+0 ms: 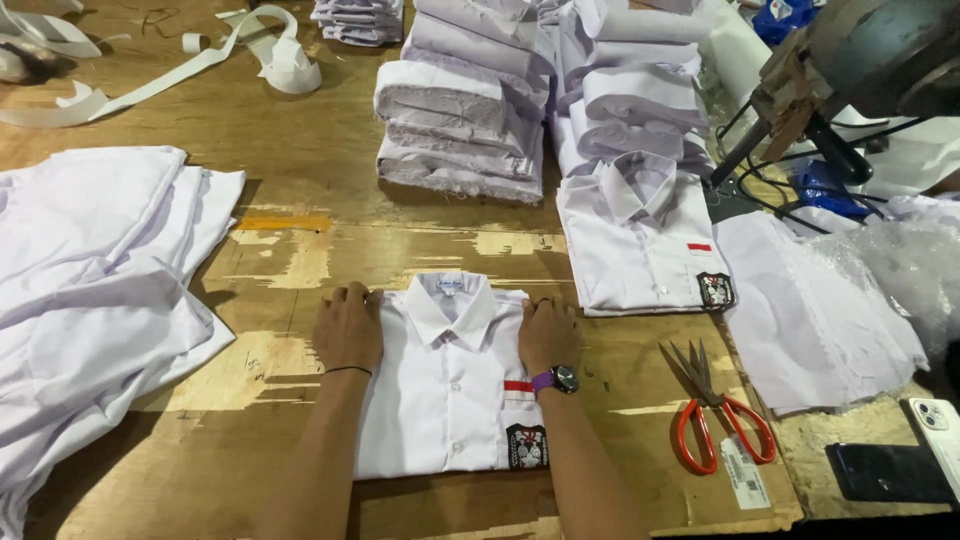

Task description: Folding a white collared shirt on a wooden workbench in a garment factory environment.

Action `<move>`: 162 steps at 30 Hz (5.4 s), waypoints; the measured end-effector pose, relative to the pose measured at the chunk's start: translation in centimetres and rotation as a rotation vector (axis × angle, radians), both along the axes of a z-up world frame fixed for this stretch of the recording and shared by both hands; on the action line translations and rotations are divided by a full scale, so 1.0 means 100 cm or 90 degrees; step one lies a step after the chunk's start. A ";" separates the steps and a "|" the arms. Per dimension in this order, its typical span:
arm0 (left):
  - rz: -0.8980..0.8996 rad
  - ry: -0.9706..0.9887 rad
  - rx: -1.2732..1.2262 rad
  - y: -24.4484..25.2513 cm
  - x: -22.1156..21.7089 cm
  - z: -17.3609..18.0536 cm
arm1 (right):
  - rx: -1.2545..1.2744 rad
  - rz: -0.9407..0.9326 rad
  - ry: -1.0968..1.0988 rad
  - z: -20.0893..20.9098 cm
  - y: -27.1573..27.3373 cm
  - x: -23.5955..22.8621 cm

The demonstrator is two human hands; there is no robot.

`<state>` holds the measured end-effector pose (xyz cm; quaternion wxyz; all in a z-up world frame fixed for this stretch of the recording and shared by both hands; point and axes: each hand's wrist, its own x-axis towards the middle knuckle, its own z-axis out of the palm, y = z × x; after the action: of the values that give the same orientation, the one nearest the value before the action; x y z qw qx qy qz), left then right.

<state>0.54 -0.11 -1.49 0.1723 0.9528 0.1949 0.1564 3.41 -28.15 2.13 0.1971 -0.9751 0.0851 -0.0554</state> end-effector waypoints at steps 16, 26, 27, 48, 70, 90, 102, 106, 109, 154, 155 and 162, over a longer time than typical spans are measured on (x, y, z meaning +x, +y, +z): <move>0.081 0.422 -0.419 -0.027 -0.191 0.108 | 0.275 -0.033 0.368 0.034 -0.069 -0.140; 0.104 0.273 -0.616 -0.043 -0.215 0.107 | 0.325 -0.014 0.380 0.045 -0.063 -0.161; 0.139 0.247 -0.714 -0.046 -0.215 0.115 | 0.288 -0.006 0.384 0.052 -0.063 -0.161; -0.436 -0.063 0.125 -0.170 -0.211 0.018 | -0.081 0.610 -0.187 -0.027 0.018 -0.049; -0.298 -0.038 0.156 -0.127 -0.180 0.019 | -0.083 0.315 0.026 -0.021 -0.020 -0.140; -0.098 0.108 0.054 -0.055 -0.087 0.005 | -0.113 0.293 0.049 -0.026 0.013 -0.057; -0.004 0.146 -0.326 -0.021 -0.136 0.071 | 0.299 0.112 0.060 0.040 -0.025 -0.085; 0.083 0.331 -0.404 -0.030 -0.181 0.114 | 0.254 0.012 0.302 0.051 -0.040 -0.120; 0.094 0.363 -0.448 -0.034 -0.191 0.114 | 0.237 -0.027 0.397 0.038 -0.042 -0.131; -0.237 0.043 -0.223 -0.105 -0.099 0.053 | 0.060 0.401 0.012 0.002 0.036 -0.090; -0.216 0.056 -0.170 -0.110 -0.098 0.049 | -0.007 0.398 -0.021 -0.003 0.038 -0.091; -0.185 0.041 -0.091 -0.117 -0.097 0.035 | -0.024 0.376 -0.027 -0.009 0.045 -0.093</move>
<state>-9.13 -11.81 2.04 0.2539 0.9609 0.0707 0.0850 -5.91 -23.68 1.21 0.1879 -0.9598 -0.2076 -0.0175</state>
